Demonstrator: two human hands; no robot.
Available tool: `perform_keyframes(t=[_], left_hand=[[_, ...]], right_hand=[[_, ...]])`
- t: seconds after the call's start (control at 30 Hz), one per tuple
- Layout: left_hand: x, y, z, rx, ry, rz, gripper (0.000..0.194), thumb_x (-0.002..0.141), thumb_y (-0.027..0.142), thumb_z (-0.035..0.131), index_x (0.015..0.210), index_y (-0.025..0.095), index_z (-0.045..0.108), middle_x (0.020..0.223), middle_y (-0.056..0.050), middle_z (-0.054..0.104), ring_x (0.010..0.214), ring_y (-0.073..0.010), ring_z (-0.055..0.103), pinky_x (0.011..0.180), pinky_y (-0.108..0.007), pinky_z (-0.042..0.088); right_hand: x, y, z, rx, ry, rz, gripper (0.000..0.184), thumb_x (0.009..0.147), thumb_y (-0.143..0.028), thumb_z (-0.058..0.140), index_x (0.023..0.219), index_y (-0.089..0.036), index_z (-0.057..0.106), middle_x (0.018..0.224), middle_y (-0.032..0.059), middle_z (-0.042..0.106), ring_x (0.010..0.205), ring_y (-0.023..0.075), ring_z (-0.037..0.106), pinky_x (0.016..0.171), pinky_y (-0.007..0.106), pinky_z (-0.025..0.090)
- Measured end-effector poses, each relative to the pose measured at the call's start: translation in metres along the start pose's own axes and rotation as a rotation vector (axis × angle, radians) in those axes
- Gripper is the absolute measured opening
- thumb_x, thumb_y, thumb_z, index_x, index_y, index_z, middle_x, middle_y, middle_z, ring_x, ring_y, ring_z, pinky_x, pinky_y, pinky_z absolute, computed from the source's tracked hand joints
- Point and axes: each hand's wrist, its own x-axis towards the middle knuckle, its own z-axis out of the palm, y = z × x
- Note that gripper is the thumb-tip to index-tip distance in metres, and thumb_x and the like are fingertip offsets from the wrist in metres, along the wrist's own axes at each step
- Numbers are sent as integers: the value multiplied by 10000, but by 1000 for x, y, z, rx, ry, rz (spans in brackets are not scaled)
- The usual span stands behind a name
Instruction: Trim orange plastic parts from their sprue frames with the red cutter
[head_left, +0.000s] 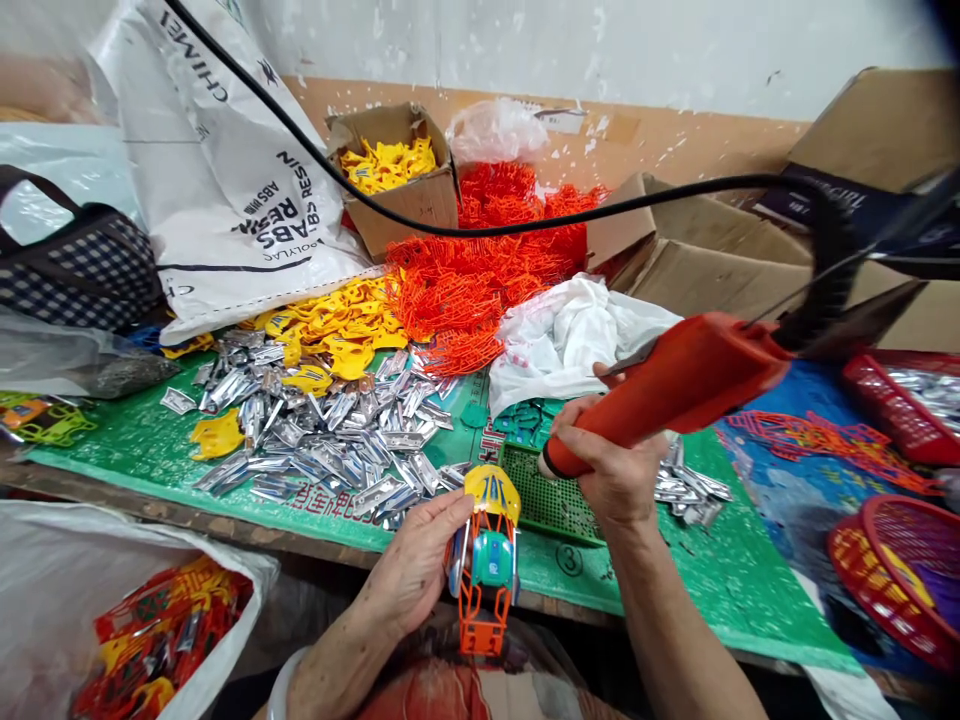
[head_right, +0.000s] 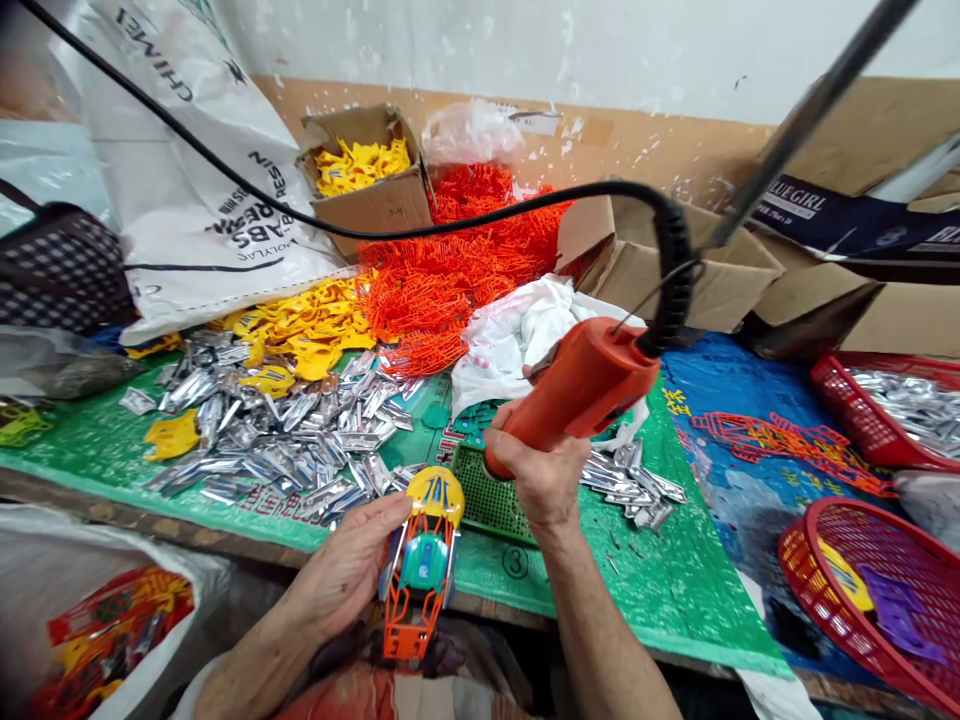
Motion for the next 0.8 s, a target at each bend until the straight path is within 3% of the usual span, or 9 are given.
perform_keyframes(t=[0.07, 0.23, 0.4, 0.8], left_hand=[[1, -1, 0, -22, 2, 8, 360, 677, 389, 855, 897, 111, 790, 803, -84, 769, 624, -133, 641, 599, -222, 527], [2, -6, 1, -48, -11, 12, 332, 694, 374, 842, 880, 106, 784, 779, -78, 762, 610, -129, 641, 589, -216, 518], [-1, -8, 3, -80, -37, 12, 349, 696, 354, 841, 939, 111, 784, 792, -78, 760, 638, -142, 649, 616, -235, 527], [-1, -10, 1, -55, -47, -1, 368, 694, 385, 845, 958, 135, 791, 722, -46, 735, 543, -100, 591, 559, -200, 498]], right_hand=[[-1, -15, 2, 76, -5, -22, 179, 591, -115, 743, 726, -196, 658, 636, -25, 646, 556, 142, 583, 557, 308, 490], [-14, -52, 15, 274, -109, 13, 554, 630, -72, 657, 1140, -286, 625, 660, -47, 646, 601, 150, 596, 617, 318, 516], [-30, -55, 28, 294, -203, 78, 508, 650, -83, 696, 1103, -299, 624, 690, -51, 650, 620, 146, 602, 628, 321, 530], [-34, -41, 34, 289, -201, 108, 512, 638, -105, 695, 1104, -303, 618, 688, -61, 648, 613, 136, 586, 610, 307, 519]])
